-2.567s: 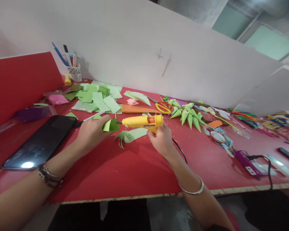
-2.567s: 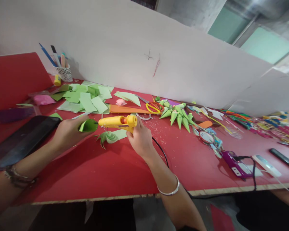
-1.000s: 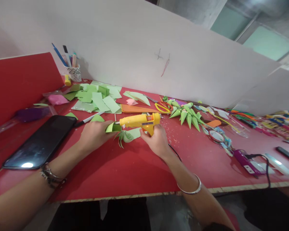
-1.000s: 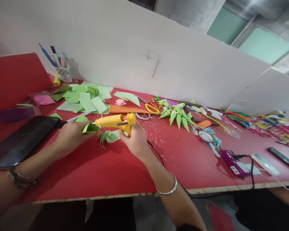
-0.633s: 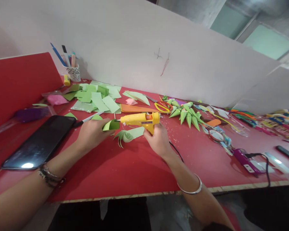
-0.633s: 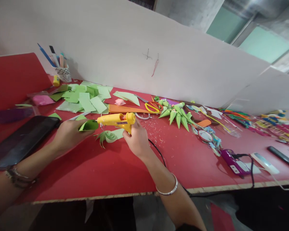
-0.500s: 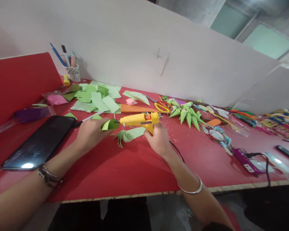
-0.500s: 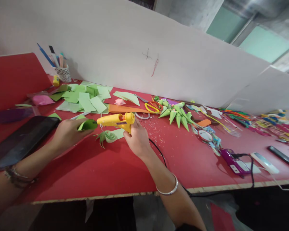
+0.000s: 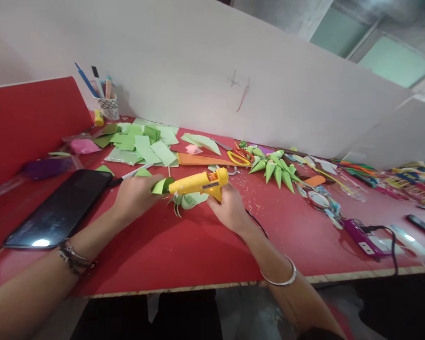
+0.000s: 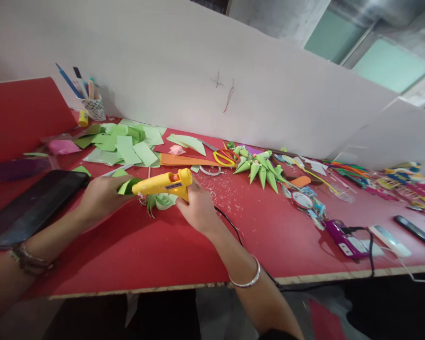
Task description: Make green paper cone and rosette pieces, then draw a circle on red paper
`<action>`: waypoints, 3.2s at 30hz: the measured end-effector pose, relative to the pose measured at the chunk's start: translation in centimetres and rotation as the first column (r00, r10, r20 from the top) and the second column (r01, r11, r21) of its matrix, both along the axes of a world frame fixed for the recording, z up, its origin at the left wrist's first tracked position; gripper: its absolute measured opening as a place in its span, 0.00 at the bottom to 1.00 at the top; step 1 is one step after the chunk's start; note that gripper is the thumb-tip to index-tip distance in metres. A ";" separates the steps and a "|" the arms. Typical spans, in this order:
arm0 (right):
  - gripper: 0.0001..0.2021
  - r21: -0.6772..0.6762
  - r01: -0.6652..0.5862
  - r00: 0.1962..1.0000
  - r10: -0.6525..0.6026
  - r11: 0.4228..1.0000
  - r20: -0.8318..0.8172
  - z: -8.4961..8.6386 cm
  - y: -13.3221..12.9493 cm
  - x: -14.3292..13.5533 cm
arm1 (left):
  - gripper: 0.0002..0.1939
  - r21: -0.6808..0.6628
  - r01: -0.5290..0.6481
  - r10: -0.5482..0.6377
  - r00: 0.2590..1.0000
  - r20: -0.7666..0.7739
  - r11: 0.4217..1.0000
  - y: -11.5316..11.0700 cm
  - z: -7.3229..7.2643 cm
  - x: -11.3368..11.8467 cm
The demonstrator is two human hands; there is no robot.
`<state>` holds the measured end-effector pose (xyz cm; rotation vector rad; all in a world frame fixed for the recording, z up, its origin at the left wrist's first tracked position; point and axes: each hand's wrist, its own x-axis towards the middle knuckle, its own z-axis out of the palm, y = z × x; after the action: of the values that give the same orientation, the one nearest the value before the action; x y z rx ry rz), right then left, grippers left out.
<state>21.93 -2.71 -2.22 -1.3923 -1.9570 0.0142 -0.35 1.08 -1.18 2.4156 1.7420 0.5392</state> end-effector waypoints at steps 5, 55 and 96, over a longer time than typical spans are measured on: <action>0.03 -0.029 0.036 0.996 -0.038 0.999 -0.078 0.3 0.0 -0.2 | 0.16 0.013 0.029 -0.027 0.993 -0.112 1.000 -0.2 0.0 0.2; 0.04 -0.204 -0.010 0.976 -0.034 0.979 -0.213 1.0 -0.4 -0.2 | 0.12 0.401 0.245 -0.182 0.965 -0.188 0.883 0.8 -1.3 -1.2; 0.23 0.172 0.362 0.923 -0.327 0.916 -0.201 0.3 2.6 3.9 | 0.12 0.054 -0.069 0.056 0.976 0.212 0.996 0.7 -0.7 -0.7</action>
<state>25.81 -0.15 -1.93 -1.5246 -1.5058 -0.2236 -1.09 1.82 -1.84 2.2521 1.7402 0.8342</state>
